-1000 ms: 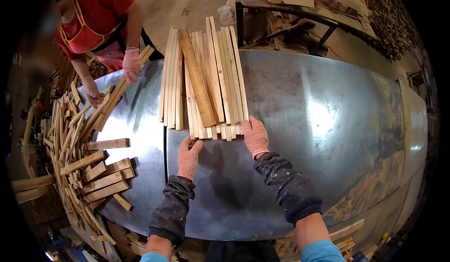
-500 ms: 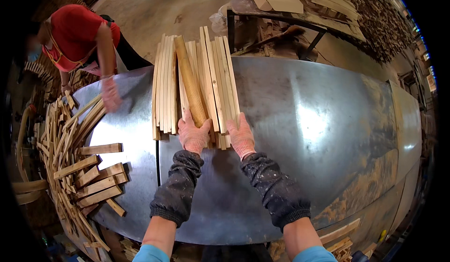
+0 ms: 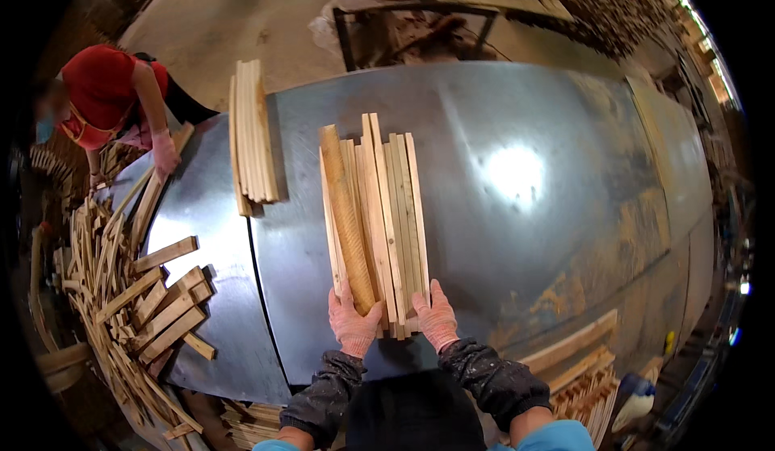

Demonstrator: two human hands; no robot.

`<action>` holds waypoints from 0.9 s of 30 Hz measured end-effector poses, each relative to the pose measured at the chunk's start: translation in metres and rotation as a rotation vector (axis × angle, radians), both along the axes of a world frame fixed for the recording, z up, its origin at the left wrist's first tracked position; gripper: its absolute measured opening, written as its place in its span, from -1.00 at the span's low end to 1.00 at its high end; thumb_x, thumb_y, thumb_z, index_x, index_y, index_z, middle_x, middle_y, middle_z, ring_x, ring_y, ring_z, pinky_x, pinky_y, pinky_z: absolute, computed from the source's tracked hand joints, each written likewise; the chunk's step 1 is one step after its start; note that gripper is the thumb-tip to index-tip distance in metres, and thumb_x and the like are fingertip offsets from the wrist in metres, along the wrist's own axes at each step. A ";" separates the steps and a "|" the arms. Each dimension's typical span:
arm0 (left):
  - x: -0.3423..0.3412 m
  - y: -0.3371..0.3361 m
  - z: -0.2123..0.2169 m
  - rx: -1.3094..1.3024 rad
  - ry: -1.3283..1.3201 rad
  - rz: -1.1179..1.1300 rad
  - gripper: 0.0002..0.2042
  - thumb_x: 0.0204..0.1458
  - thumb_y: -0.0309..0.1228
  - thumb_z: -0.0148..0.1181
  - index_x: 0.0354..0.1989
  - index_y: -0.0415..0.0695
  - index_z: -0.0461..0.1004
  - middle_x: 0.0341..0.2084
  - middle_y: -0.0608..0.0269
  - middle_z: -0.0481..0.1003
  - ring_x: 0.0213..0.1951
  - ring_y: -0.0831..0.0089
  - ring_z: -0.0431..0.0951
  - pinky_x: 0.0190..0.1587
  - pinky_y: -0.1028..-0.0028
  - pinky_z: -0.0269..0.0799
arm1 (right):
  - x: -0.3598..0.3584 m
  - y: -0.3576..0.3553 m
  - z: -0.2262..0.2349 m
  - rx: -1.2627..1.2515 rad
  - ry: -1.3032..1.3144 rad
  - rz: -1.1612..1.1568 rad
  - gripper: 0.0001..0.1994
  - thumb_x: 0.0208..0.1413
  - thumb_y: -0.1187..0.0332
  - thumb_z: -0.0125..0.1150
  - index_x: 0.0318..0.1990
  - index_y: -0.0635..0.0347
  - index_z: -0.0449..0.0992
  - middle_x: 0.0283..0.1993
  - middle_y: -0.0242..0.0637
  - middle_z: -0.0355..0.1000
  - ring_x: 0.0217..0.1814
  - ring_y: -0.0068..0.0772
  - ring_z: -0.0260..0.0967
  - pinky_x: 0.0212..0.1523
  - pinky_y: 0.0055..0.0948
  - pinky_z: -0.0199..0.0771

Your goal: The person repeatedly picks up bundles of thin wooden strips from a metal table, carries them to a conveyor belt, and places them onto the belt. The person also stacks the strips on the table and briefly interacts with a machine control panel.

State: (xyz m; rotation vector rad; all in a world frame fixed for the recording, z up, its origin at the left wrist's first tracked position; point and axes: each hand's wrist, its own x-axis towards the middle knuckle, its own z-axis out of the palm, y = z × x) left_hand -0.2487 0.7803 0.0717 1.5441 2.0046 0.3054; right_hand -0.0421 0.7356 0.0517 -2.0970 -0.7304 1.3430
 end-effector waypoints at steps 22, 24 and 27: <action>-0.025 -0.259 0.066 -0.116 0.145 0.037 -0.22 -0.13 -0.13 0.62 0.32 -0.18 0.54 0.17 -0.09 0.56 0.20 -0.04 0.56 0.30 0.09 0.46 | -0.053 -0.225 0.100 0.095 -0.456 0.426 0.10 0.18 -0.18 0.38 0.66 0.39 0.06 0.62 0.15 0.23 0.61 0.15 0.17 0.61 0.04 0.14; -0.037 -0.267 0.081 -0.118 -0.168 0.100 -0.30 -0.07 -0.23 0.61 0.26 -0.31 0.55 0.02 -0.06 0.66 0.03 0.12 0.66 0.16 0.21 0.56 | -0.056 -0.219 0.102 0.083 -0.519 0.439 0.12 0.17 -0.21 0.39 0.68 0.34 0.04 0.63 0.11 0.22 0.64 0.10 0.13 0.59 0.08 0.14; -0.049 -0.283 0.094 -0.162 -0.497 0.145 -0.37 -0.01 -0.33 0.60 0.23 -0.40 0.56 -0.07 0.03 0.72 -0.09 0.30 0.70 0.06 0.33 0.60 | -0.066 -0.214 0.103 0.010 -0.483 0.509 0.09 0.24 -0.13 0.33 0.72 0.34 -0.05 0.61 0.12 0.26 0.62 0.11 0.21 0.60 -0.02 0.19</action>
